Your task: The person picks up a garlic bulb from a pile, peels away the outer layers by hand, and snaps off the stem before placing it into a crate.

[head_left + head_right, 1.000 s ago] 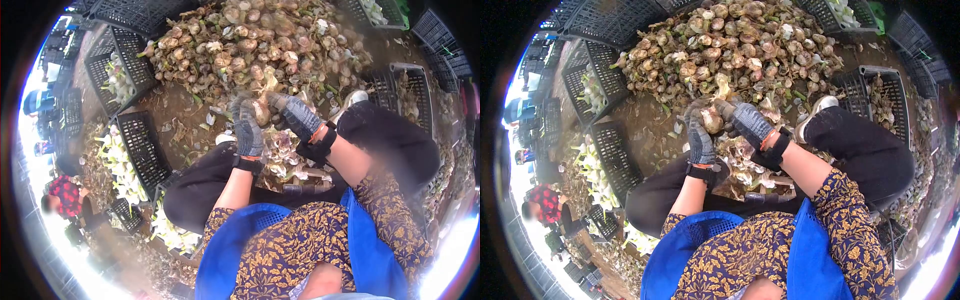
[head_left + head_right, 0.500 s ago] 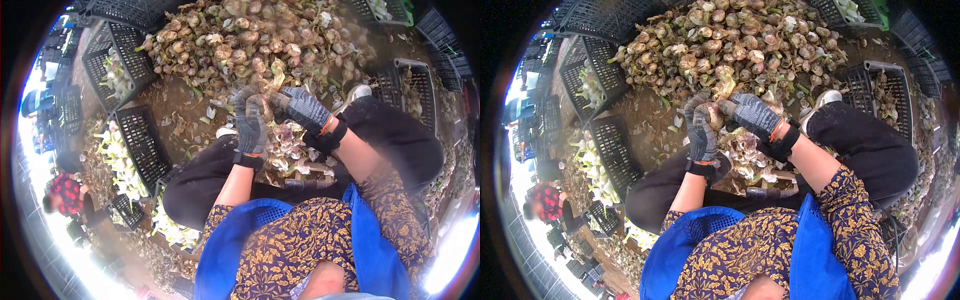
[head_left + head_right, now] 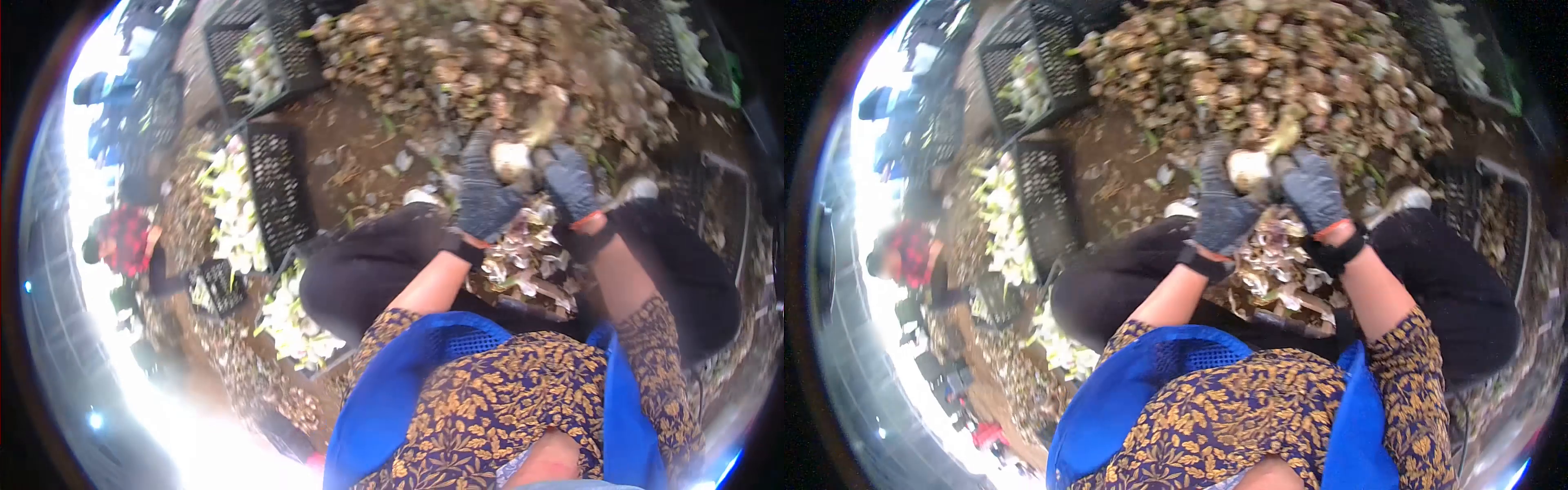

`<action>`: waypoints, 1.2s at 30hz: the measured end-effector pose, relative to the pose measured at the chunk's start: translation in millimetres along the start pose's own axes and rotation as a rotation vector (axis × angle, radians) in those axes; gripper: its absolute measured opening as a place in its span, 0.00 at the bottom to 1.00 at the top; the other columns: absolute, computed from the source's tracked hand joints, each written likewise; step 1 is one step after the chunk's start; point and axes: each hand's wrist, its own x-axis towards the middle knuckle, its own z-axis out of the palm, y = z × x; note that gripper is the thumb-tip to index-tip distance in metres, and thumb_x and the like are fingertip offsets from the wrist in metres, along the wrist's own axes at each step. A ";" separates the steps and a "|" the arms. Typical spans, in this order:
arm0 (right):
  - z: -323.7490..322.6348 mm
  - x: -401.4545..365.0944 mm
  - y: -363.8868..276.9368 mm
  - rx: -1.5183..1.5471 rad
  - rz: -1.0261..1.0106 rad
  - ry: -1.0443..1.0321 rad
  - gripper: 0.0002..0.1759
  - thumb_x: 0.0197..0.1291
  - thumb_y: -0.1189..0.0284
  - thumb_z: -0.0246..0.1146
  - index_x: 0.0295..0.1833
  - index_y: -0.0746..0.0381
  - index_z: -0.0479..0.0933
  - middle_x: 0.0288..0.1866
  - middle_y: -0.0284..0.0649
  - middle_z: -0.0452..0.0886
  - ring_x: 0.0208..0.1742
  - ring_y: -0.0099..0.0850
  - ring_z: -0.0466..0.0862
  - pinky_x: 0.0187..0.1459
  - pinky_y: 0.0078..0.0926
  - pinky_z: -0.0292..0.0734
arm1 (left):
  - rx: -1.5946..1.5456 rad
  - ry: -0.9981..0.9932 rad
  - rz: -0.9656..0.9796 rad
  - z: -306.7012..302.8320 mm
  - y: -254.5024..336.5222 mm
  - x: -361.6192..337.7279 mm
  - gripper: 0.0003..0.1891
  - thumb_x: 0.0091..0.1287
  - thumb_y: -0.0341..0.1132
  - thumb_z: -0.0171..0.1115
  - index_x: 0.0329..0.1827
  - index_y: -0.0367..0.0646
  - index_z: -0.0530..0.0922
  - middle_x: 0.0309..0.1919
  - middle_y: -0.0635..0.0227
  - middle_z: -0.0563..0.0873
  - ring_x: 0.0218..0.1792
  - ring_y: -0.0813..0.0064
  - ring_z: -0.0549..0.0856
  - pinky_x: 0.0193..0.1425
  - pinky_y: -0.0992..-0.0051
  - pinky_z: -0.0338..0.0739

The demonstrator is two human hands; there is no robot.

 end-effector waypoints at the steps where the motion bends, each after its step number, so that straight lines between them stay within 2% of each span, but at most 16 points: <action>1: 0.8 1.6 -3.8 0.225 0.103 0.010 0.11 0.55 0.70 0.53 0.34 0.67 0.74 0.24 0.43 0.75 0.28 0.33 0.76 0.30 0.30 0.69 | -0.203 -0.025 -0.154 0.7 -3.9 -2.7 0.30 0.53 0.32 0.64 0.56 0.37 0.57 0.42 0.62 0.73 0.40 0.76 0.76 0.40 0.80 0.75; 4: -13.7 6.4 -16.5 0.323 0.246 -0.098 0.13 0.56 0.68 0.53 0.37 0.68 0.73 0.23 0.42 0.75 0.23 0.28 0.74 0.26 0.26 0.68 | -0.899 -0.257 -0.806 -1.6 -48.9 11.6 0.21 0.60 0.35 0.56 0.53 0.38 0.62 0.40 0.63 0.77 0.41 0.80 0.76 0.41 0.80 0.75; 7: -13.3 8.7 -17.1 0.200 0.287 -0.167 0.13 0.57 0.68 0.52 0.38 0.68 0.73 0.25 0.43 0.75 0.26 0.27 0.75 0.28 0.25 0.69 | -0.768 -0.149 -0.755 0.2 -48.5 -1.1 0.20 0.62 0.37 0.55 0.53 0.37 0.64 0.38 0.63 0.79 0.37 0.79 0.79 0.36 0.79 0.77; 8: -8.6 9.5 -10.7 0.201 0.281 -0.170 0.13 0.57 0.68 0.52 0.38 0.68 0.73 0.25 0.43 0.75 0.26 0.27 0.75 0.28 0.25 0.69 | -0.326 -0.019 -0.277 -2.7 -9.1 7.2 0.21 0.61 0.42 0.58 0.51 0.39 0.66 0.35 0.63 0.79 0.30 0.75 0.82 0.30 0.77 0.80; 11: 0.3 6.7 -5.1 0.363 0.188 -0.060 0.13 0.59 0.67 0.52 0.40 0.67 0.73 0.29 0.44 0.75 0.32 0.29 0.76 0.33 0.24 0.70 | -0.307 0.210 -0.156 2.0 8.4 8.3 0.21 0.60 0.45 0.59 0.49 0.40 0.68 0.33 0.63 0.80 0.27 0.71 0.82 0.27 0.75 0.80; 14: -4.4 4.6 -3.0 0.990 0.640 -0.133 0.13 0.59 0.68 0.52 0.40 0.66 0.73 0.31 0.44 0.75 0.32 0.35 0.76 0.35 0.28 0.71 | -0.832 -0.101 -0.936 -15.0 14.7 15.0 0.22 0.59 0.47 0.59 0.49 0.41 0.70 0.34 0.63 0.80 0.30 0.70 0.83 0.29 0.76 0.80; 16: 4.9 0.6 35.2 0.092 -0.171 -0.241 0.07 0.52 0.74 0.53 0.36 0.63 0.73 0.31 0.47 0.75 0.34 0.44 0.75 0.36 0.34 0.71 | -1.072 -0.159 -1.029 -17.5 7.8 12.2 0.21 0.60 0.48 0.57 0.48 0.43 0.71 0.35 0.63 0.81 0.30 0.71 0.83 0.28 0.76 0.80; 18: -4.7 -4.6 17.6 -0.355 -0.350 -0.101 0.07 0.49 0.75 0.53 0.34 0.64 0.72 0.30 0.49 0.74 0.34 0.48 0.74 0.36 0.38 0.70 | -0.758 -0.145 -0.640 -3.0 -39.8 -4.9 0.20 0.61 0.47 0.55 0.51 0.44 0.71 0.38 0.65 0.81 0.32 0.72 0.83 0.28 0.76 0.79; 20: -2.5 1.5 22.7 -0.473 -0.559 -0.013 0.07 0.47 0.76 0.54 0.34 0.65 0.72 0.30 0.49 0.73 0.34 0.48 0.74 0.35 0.39 0.69 | -0.425 -0.240 -0.671 -11.6 -12.1 5.5 0.20 0.61 0.45 0.57 0.50 0.43 0.71 0.38 0.65 0.80 0.34 0.73 0.82 0.32 0.76 0.80; 24: -15.1 -6.6 4.5 -0.265 -0.215 -0.146 0.10 0.46 0.74 0.57 0.37 0.65 0.73 0.28 0.48 0.75 0.31 0.44 0.76 0.33 0.35 0.71 | -1.025 -0.138 -0.946 -12.4 12.2 12.9 0.26 0.58 0.49 0.59 0.50 0.36 0.70 0.43 0.57 0.79 0.38 0.64 0.82 0.39 0.71 0.80; 26: 2.4 -5.3 6.0 0.784 0.361 -0.132 0.09 0.48 0.73 0.57 0.36 0.65 0.73 0.27 0.46 0.75 0.31 0.40 0.77 0.33 0.32 0.71 | -1.275 -0.090 -1.050 -12.8 9.6 16.5 0.26 0.59 0.50 0.54 0.51 0.36 0.69 0.44 0.54 0.78 0.41 0.60 0.81 0.40 0.65 0.80; 27: 3.1 -7.3 8.5 0.282 0.000 -0.120 0.07 0.56 0.74 0.50 0.36 0.65 0.73 0.27 0.44 0.76 0.31 0.34 0.77 0.32 0.30 0.71 | -1.268 -0.064 -1.094 -11.2 12.0 17.1 0.25 0.60 0.51 0.51 0.50 0.38 0.70 0.42 0.56 0.79 0.41 0.61 0.80 0.37 0.63 0.79; 30: 3.5 8.0 12.6 0.102 0.027 -0.125 0.09 0.59 0.72 0.48 0.36 0.65 0.72 0.29 0.43 0.77 0.31 0.31 0.77 0.32 0.28 0.71 | -0.716 -0.172 -1.089 -19.8 16.7 20.6 0.23 0.60 0.50 0.50 0.49 0.40 0.71 0.38 0.60 0.80 0.38 0.66 0.81 0.34 0.68 0.79; 31: -6.8 2.8 -9.0 0.525 0.336 -0.078 0.10 0.58 0.69 0.51 0.35 0.66 0.73 0.28 0.43 0.77 0.32 0.30 0.78 0.31 0.28 0.71 | -0.573 -0.186 -1.059 -19.0 15.4 18.9 0.20 0.61 0.48 0.53 0.47 0.42 0.72 0.33 0.65 0.81 0.34 0.72 0.81 0.30 0.74 0.78; 34: -2.1 -6.3 -1.4 -0.007 -0.101 0.022 0.11 0.59 0.68 0.52 0.36 0.65 0.73 0.28 0.41 0.76 0.31 0.29 0.77 0.29 0.26 0.70 | -0.374 -0.227 -0.983 -16.1 15.3 17.8 0.16 0.62 0.44 0.54 0.47 0.43 0.72 0.32 0.65 0.81 0.32 0.74 0.81 0.28 0.75 0.78; 36: -15.2 -8.9 -19.7 0.186 0.087 -0.240 0.13 0.60 0.68 0.51 0.42 0.68 0.71 0.35 0.40 0.77 0.35 0.31 0.78 0.34 0.27 0.72 | -0.530 -0.102 -1.060 -13.0 16.4 20.5 0.15 0.63 0.43 0.53 0.46 0.41 0.72 0.33 0.64 0.80 0.33 0.71 0.81 0.32 0.74 0.79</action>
